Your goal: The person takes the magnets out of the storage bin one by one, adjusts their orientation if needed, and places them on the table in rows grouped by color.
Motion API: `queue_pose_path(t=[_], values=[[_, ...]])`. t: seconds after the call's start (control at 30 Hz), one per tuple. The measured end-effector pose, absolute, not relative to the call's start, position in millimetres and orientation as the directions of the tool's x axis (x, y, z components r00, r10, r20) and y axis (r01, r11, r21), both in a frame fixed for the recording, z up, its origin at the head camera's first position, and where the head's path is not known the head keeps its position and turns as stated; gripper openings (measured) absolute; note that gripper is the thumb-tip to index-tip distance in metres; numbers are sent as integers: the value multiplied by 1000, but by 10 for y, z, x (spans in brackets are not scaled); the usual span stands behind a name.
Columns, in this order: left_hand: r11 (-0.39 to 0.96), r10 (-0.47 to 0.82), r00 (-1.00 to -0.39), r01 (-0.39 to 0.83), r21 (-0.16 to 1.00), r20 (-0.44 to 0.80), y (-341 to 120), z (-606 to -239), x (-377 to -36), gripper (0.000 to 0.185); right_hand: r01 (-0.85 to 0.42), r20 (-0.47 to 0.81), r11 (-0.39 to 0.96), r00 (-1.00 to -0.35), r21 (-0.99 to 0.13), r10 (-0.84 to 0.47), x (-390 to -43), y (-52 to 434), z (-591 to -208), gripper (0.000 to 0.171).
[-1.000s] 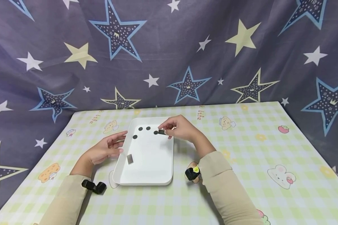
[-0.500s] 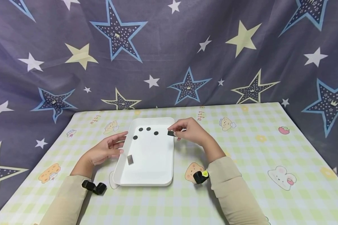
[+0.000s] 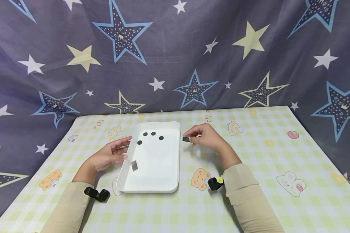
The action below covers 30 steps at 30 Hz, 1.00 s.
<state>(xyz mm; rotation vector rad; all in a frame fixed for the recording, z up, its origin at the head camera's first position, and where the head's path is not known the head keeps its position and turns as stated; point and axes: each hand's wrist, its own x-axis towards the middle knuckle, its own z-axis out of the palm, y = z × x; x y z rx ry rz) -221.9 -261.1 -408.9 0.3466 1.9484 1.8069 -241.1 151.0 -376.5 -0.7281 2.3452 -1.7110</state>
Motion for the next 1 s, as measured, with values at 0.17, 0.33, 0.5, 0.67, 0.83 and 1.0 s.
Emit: queue_pose_path(t=[0.17,0.33,0.5,0.67,0.83,1.0], values=[[106,480,-863,-119,987,-156,-2609,-4079,-2215,83,-283,147,246,-878,-927,-455,-2437,1606,-3785,20],[108,482,-863,-115,987,-153,-2612,-4082,-2219,83,-274,116,304,-886,-912,-450,-2456,1703,-3822,20],[113,481,-863,-113,987,-154,-2613,-4089,-2221,83,-252,73,386,-904,-887,-422,-2478,1793,-3854,20],[115,481,-863,-108,987,-151,-2611,-4091,-2218,83,-239,43,437,-910,-867,-413,-2502,1870,-3895,20],[115,480,-864,-110,987,-152,-2620,-4099,-2225,83,-210,0,478,-915,-853,-403,-2532,1946,-3959,19],[115,480,-864,-113,987,-155,-2619,-4105,-2229,83,-188,-34,496,-913,-848,-405,-2547,2011,-4004,20]])
